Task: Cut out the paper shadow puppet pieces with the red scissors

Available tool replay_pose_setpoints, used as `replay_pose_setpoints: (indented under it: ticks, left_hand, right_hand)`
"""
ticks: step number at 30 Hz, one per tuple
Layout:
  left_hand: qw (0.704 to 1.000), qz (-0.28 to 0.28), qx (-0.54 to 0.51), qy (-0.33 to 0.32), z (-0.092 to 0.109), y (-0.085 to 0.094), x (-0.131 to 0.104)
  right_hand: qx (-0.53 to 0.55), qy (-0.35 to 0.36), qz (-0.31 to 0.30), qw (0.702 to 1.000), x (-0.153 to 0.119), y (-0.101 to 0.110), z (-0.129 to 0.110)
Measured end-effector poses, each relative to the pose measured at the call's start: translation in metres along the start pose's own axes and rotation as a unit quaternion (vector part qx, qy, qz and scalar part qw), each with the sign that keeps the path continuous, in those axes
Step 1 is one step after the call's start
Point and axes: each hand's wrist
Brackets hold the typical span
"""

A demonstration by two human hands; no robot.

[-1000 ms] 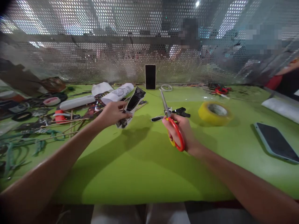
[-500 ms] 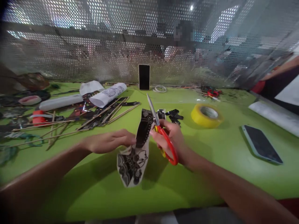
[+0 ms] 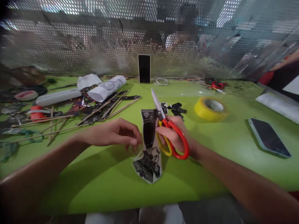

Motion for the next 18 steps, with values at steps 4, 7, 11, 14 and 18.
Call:
replay_pose_setpoints:
  ticks: [4, 7, 11, 14, 18]
  left_hand:
    - [0.998, -0.056, 0.031, 0.001, 0.004, -0.002, -0.001]
    - [0.997, -0.069, 0.042, -0.001, 0.004, -0.002, -0.002]
    - [0.995, -0.086, 0.056, -0.002, 0.0, 0.005, -0.004]
    - [0.992, -0.107, 0.059, -0.009, -0.001, 0.011, -0.005]
    - [0.989, -0.13, 0.066, -0.014, 0.0, 0.015, -0.007]
  right_hand:
    - [0.037, -0.028, 0.042, 0.998, 0.003, 0.003, 0.005]
    - [0.048, -0.03, 0.065, 0.996, 0.004, 0.006, 0.009]
    - [0.065, -0.022, 0.063, 0.996, 0.004, 0.007, 0.01]
    - [0.081, -0.012, 0.055, 0.995, 0.004, 0.005, 0.008]
    - [0.085, 0.001, 0.05, 0.995, 0.004, 0.002, 0.005]
Point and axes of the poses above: each hand's wrist, its own x-axis towards the middle knuckle, its own y-axis out of the back of the hand, z = x × y, and after that the axes turned 15 degrees about x, right-handed
